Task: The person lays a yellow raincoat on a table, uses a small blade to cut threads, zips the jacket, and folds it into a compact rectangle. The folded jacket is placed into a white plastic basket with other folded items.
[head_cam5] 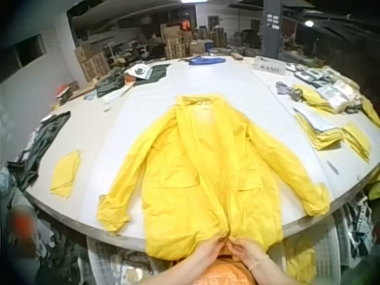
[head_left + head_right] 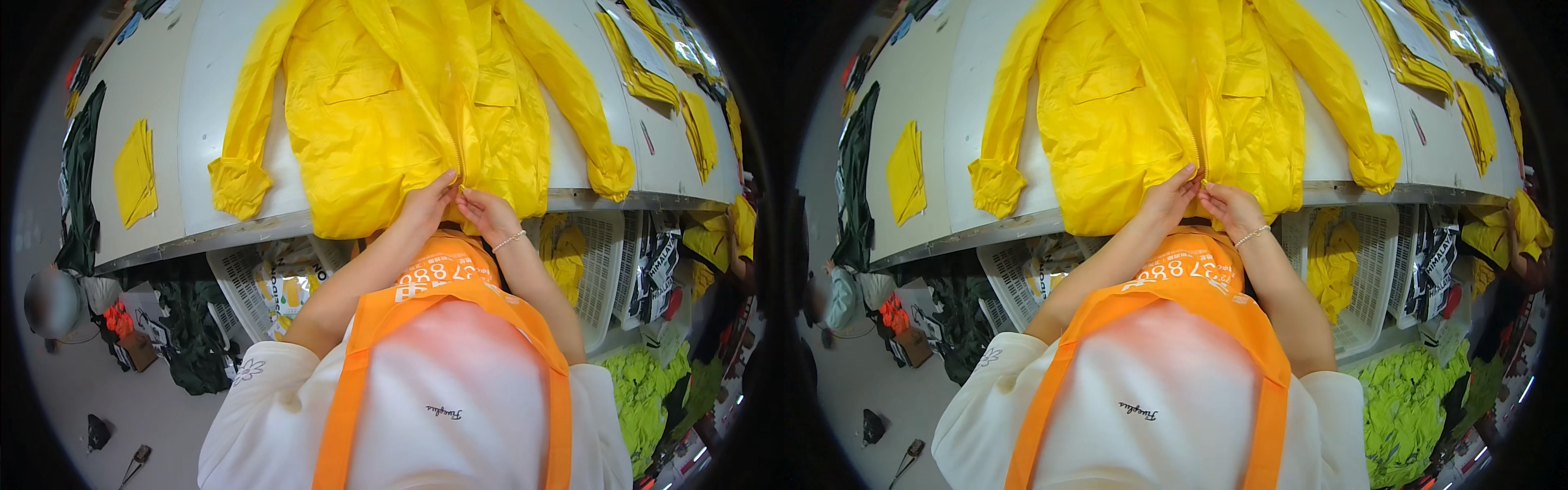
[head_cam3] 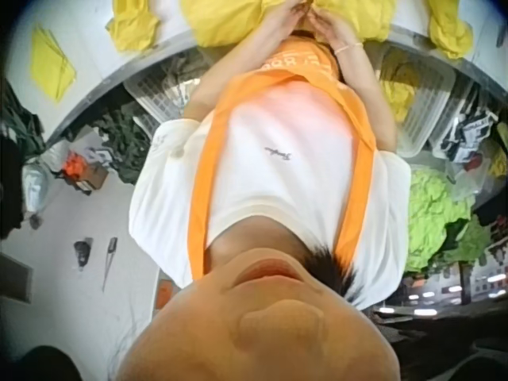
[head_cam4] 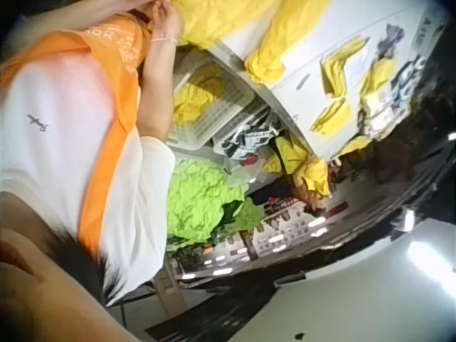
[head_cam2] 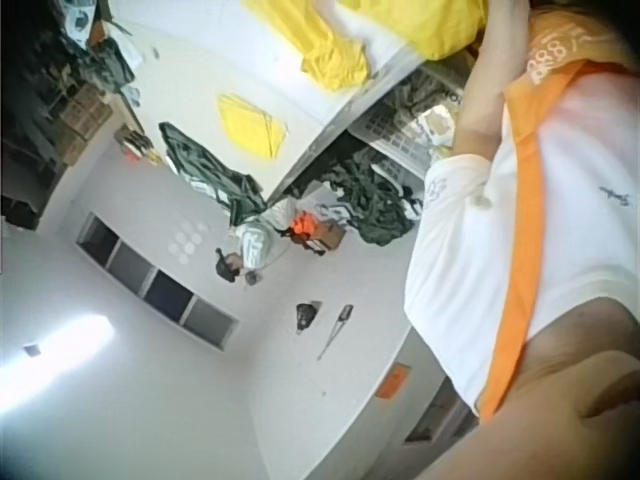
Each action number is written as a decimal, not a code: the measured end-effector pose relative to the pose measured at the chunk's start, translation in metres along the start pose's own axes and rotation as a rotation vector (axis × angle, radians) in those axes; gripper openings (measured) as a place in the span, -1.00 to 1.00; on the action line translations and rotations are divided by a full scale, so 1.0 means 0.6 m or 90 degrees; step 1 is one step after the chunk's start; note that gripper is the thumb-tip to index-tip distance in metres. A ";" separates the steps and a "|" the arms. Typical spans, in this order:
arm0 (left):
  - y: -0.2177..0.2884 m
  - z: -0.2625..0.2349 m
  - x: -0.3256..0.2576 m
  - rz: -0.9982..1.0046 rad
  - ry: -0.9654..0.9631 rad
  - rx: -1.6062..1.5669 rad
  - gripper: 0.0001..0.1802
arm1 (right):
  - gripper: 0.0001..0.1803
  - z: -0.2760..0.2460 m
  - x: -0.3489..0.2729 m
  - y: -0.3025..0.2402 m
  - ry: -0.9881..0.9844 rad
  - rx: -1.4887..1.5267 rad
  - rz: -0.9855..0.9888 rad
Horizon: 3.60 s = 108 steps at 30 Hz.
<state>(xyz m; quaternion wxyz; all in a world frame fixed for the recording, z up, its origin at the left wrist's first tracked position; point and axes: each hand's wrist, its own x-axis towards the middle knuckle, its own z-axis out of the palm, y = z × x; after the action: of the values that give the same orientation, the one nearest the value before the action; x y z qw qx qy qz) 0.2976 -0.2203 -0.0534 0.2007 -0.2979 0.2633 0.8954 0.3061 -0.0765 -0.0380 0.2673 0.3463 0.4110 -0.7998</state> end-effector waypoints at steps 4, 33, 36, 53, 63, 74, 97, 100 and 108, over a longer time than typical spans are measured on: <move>-0.004 -0.022 0.004 0.022 0.029 0.043 -0.83 | -0.89 0.018 -0.004 0.012 -0.043 0.082 -0.014; -0.001 -0.028 -0.037 0.335 0.026 0.564 -0.52 | -0.88 0.046 -0.029 -0.009 0.038 -0.323 -0.157; -0.009 -0.031 -0.058 0.319 0.072 0.504 -0.48 | -0.90 0.059 -0.041 -0.041 -0.051 -0.973 -0.461; -0.207 -0.108 -0.155 0.138 0.384 0.272 -0.32 | -0.89 0.378 0.413 -0.432 -0.121 -1.479 -0.993; -0.091 -0.109 -0.151 -0.168 0.058 0.727 -0.46 | -0.91 0.369 0.376 -0.406 -0.462 -1.379 -0.622; 0.411 0.117 0.320 0.545 0.200 1.383 -0.51 | -0.91 0.343 0.348 -0.370 -0.692 -1.345 -0.599; 0.485 0.163 0.433 0.382 0.366 1.204 -0.43 | -0.81 0.372 0.473 -0.375 0.118 -0.545 -0.460; 0.500 0.171 0.481 0.327 0.311 1.177 -0.49 | -0.85 0.373 0.499 -0.345 0.055 -0.560 -0.649; 0.512 0.153 0.510 0.116 0.024 0.627 -0.82 | -0.89 0.369 0.537 -0.324 0.098 -0.550 -0.660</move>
<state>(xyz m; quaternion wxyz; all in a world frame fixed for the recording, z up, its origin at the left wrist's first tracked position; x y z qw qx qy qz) -0.1275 -0.3439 -0.0779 0.2339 -0.1601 0.6834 0.6728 -0.1053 -0.2081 -0.1017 -0.0663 0.0228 0.8243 -0.5618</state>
